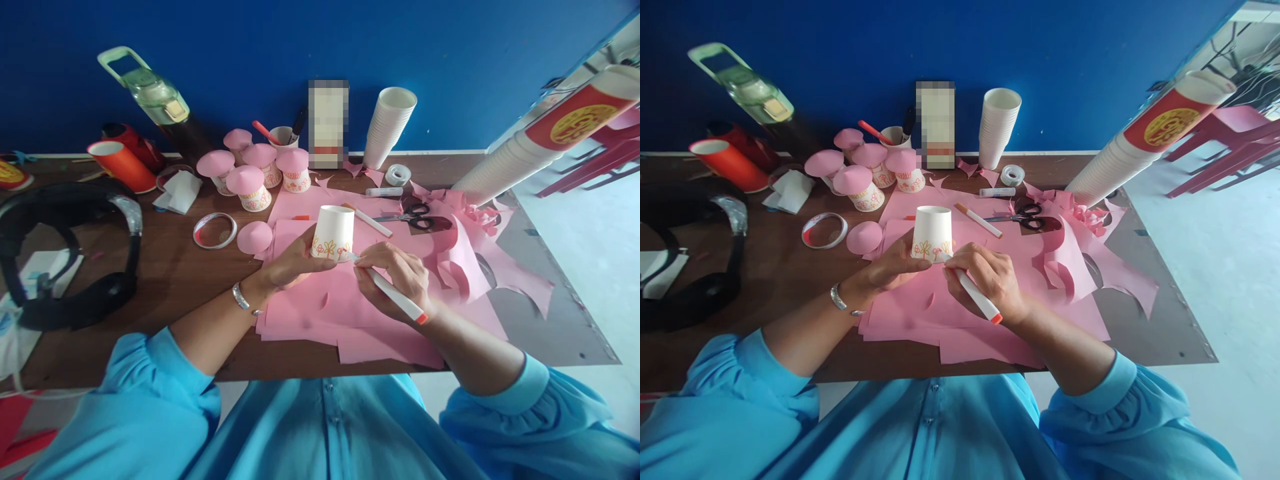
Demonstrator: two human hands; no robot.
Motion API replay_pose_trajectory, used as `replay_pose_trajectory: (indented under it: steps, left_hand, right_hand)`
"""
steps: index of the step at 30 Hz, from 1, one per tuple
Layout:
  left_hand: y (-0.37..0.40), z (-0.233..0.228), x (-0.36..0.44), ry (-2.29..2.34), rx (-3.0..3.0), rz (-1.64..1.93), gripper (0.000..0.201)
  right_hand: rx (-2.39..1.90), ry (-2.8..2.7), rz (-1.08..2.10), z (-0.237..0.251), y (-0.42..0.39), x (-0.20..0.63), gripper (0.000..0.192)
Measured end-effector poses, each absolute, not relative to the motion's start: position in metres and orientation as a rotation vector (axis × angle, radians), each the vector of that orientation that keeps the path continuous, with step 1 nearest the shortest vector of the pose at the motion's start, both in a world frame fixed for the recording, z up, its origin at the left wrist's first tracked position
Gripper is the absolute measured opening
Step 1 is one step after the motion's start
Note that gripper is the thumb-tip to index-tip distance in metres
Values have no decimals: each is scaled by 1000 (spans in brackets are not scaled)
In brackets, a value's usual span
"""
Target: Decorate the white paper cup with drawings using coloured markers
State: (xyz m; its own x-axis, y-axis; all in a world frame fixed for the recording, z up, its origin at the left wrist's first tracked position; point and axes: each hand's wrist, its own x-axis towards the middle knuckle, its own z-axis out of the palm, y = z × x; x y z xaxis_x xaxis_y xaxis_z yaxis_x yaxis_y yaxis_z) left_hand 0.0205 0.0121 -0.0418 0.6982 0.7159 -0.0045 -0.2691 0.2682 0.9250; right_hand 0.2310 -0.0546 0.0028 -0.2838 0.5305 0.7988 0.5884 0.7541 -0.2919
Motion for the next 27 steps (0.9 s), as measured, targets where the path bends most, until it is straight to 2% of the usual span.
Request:
replay_pose_trajectory:
  steps: [27]
  left_hand:
    - [9, -35, 21, 488, 1114, 710, 43]
  right_hand:
    - [-835, -1952, -88, 5, -55, 230, 25]
